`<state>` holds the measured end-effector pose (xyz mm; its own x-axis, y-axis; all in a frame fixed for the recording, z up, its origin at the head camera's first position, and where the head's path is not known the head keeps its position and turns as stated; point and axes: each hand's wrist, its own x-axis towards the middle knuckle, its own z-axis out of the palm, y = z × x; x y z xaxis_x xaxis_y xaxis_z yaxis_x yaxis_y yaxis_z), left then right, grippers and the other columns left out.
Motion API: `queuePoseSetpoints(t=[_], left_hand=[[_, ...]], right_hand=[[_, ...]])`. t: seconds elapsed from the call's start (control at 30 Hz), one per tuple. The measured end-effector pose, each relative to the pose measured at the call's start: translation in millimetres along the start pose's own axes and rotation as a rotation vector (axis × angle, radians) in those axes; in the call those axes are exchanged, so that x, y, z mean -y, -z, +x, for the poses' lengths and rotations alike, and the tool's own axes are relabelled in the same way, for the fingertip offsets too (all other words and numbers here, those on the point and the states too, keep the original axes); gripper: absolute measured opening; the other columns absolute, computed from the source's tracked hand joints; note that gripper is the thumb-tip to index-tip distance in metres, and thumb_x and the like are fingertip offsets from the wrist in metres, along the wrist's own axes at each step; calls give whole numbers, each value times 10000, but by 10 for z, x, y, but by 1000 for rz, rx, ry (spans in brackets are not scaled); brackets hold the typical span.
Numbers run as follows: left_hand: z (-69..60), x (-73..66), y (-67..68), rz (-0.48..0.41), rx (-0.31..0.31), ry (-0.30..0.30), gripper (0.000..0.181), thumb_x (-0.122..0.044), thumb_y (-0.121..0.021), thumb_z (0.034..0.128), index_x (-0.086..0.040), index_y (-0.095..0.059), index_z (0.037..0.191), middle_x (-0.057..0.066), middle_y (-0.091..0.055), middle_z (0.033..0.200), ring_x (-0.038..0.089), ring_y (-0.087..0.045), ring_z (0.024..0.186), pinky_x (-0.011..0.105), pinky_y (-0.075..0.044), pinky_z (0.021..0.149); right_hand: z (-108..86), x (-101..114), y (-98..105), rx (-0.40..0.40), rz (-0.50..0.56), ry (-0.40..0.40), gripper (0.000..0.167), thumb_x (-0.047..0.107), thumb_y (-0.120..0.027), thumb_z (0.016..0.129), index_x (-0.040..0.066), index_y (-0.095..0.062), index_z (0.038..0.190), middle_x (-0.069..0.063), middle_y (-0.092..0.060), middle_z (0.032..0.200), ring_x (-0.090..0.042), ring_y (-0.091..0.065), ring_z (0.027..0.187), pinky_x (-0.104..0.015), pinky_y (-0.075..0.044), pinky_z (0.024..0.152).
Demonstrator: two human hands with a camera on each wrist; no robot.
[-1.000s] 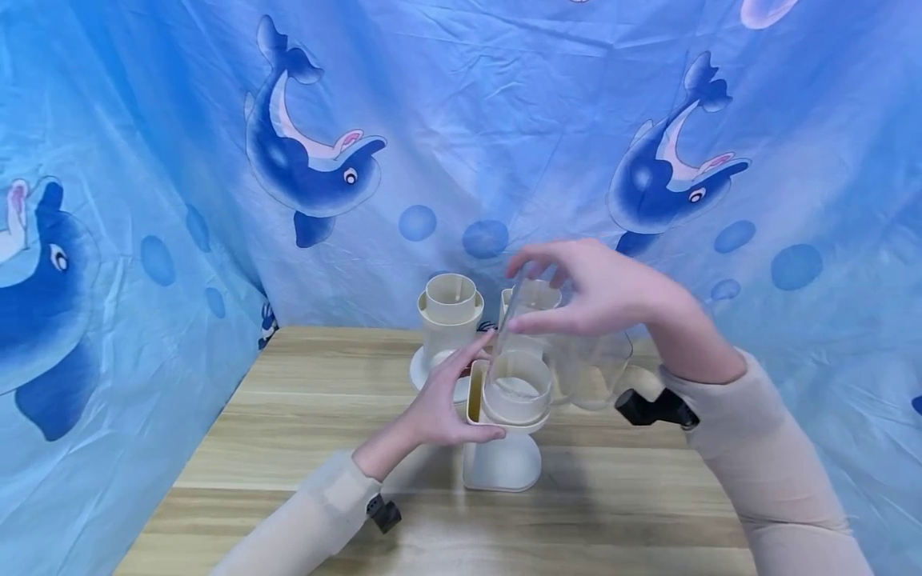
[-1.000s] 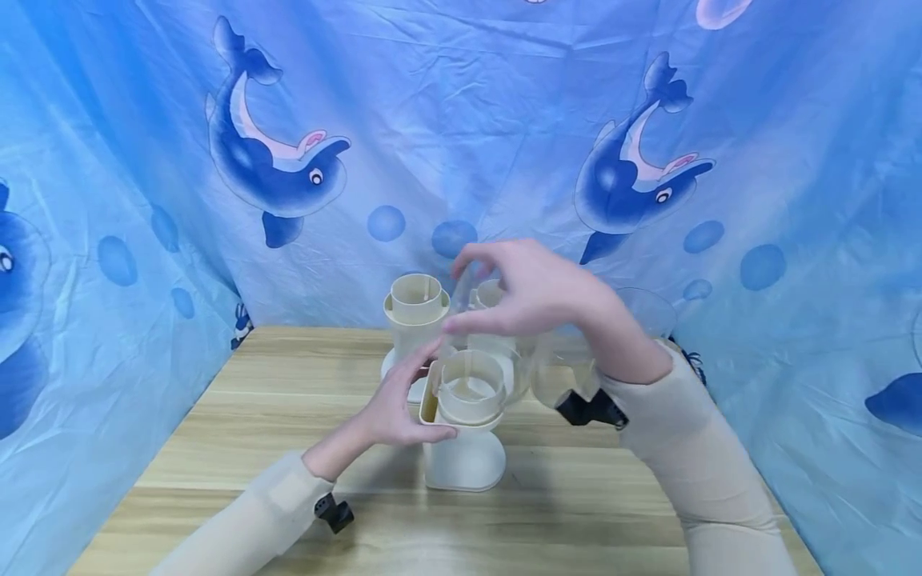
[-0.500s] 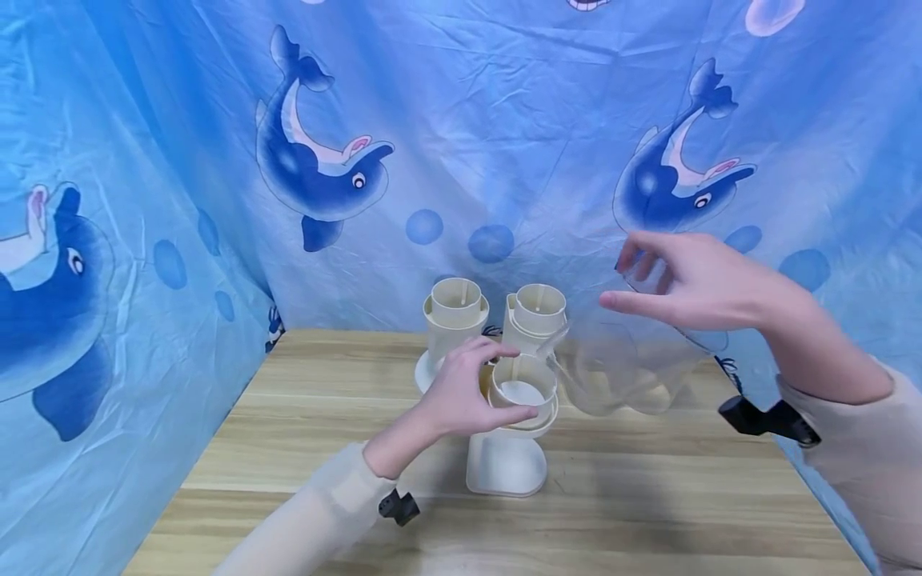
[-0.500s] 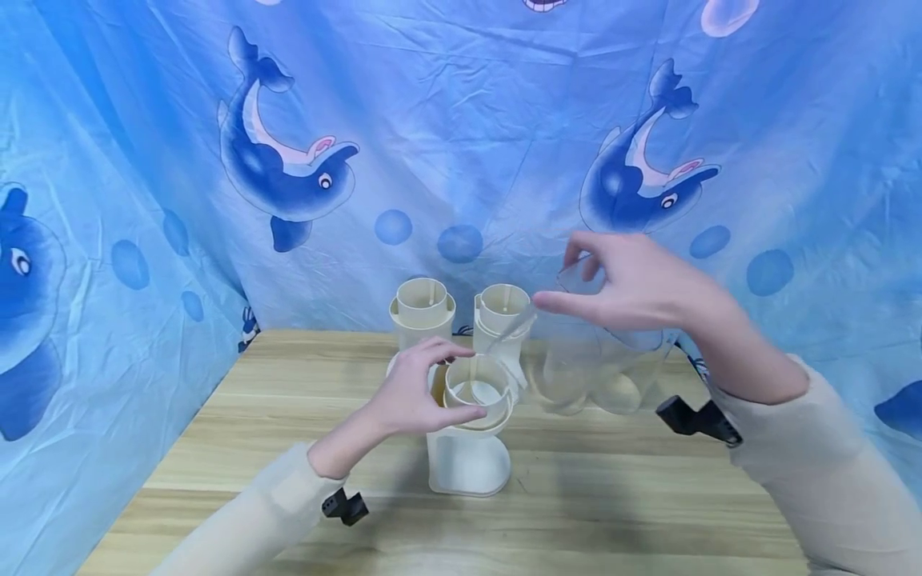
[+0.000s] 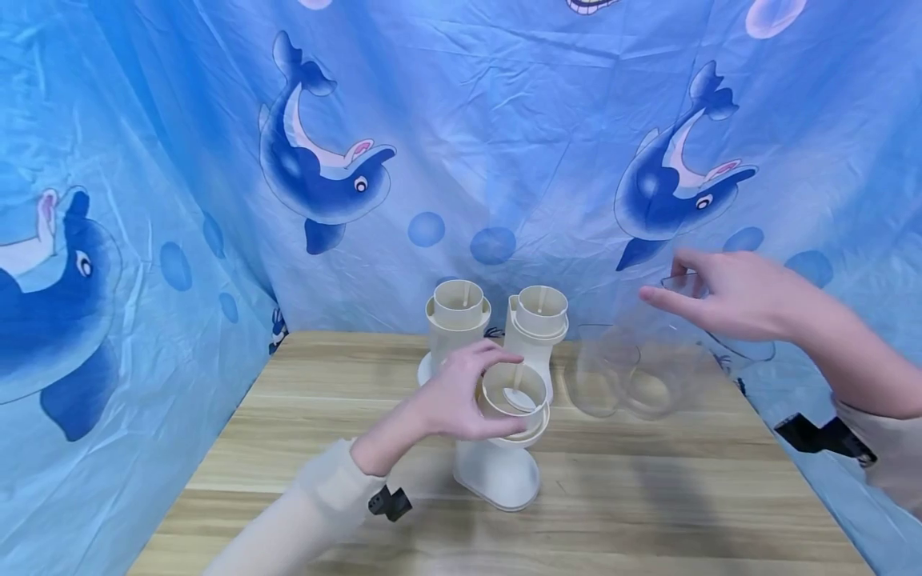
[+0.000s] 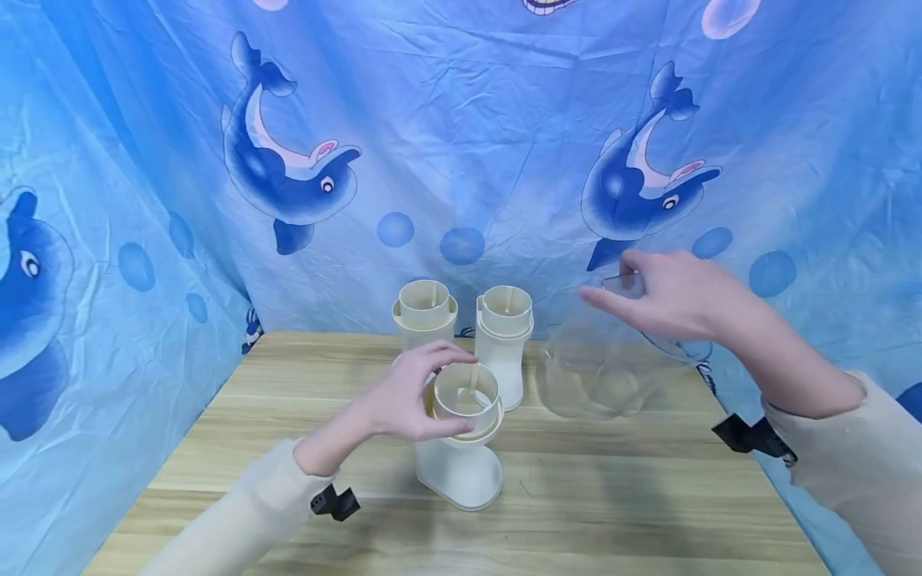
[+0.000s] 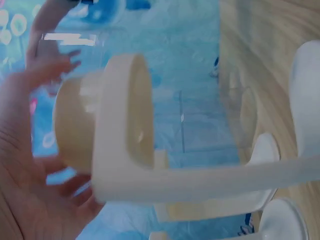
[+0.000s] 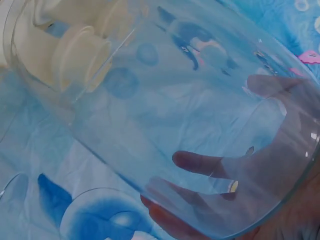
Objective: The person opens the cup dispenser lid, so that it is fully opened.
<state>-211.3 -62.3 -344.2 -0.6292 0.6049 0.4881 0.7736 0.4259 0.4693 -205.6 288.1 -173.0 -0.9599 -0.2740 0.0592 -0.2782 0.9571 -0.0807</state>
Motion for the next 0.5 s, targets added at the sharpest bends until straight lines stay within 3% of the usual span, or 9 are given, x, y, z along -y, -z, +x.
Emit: queuePoseSetpoints(t=[0.1,0.17,0.27,0.4,0.5], left_hand=[[-4,-54,-74,59,-54,51,780,-491,-932,721,-44,-709,1320,35,-683,1216,177,-665,1137,341,-581,980],[-8,-43,-87,61,-62,47,764,-479,-931,729,-38,-714,1313,38,-683,1189,173,-668,1102,329,-587,950],[-17,2,-43,47,-8,12,733,-444,-901,759,-53,-706,1347,32,-695,1223,169,-668,1141,331,-579,980],[-39,33,29,12,63,-31,726,-375,-834,771,-79,-671,1414,43,-700,1353,200,-652,1277,419,-545,1089],[-60,15,26,2,34,-27,768,-375,-841,757,-65,-650,1433,67,-697,1369,219,-657,1284,454,-548,1088]], right_hand=[[0,-56,-28,11,-29,-35,717,749,-477,1009,77,-593,1233,-34,-709,902,-193,-624,745,-359,-436,577],[-8,-99,-42,20,-41,-61,756,766,-464,1003,62,-589,1247,-35,-677,839,-203,-605,712,-358,-414,559],[-21,-181,-55,31,-62,-90,805,784,-444,999,35,-591,1256,-34,-629,760,-212,-585,674,-360,-401,553],[-30,-339,-59,44,-83,-128,840,800,-438,991,8,-605,1213,-48,-596,721,-226,-578,653,-367,-398,555],[-23,-489,-49,53,-94,-156,866,795,-454,987,-31,-610,1197,-106,-639,793,-262,-604,698,-404,-443,581]])
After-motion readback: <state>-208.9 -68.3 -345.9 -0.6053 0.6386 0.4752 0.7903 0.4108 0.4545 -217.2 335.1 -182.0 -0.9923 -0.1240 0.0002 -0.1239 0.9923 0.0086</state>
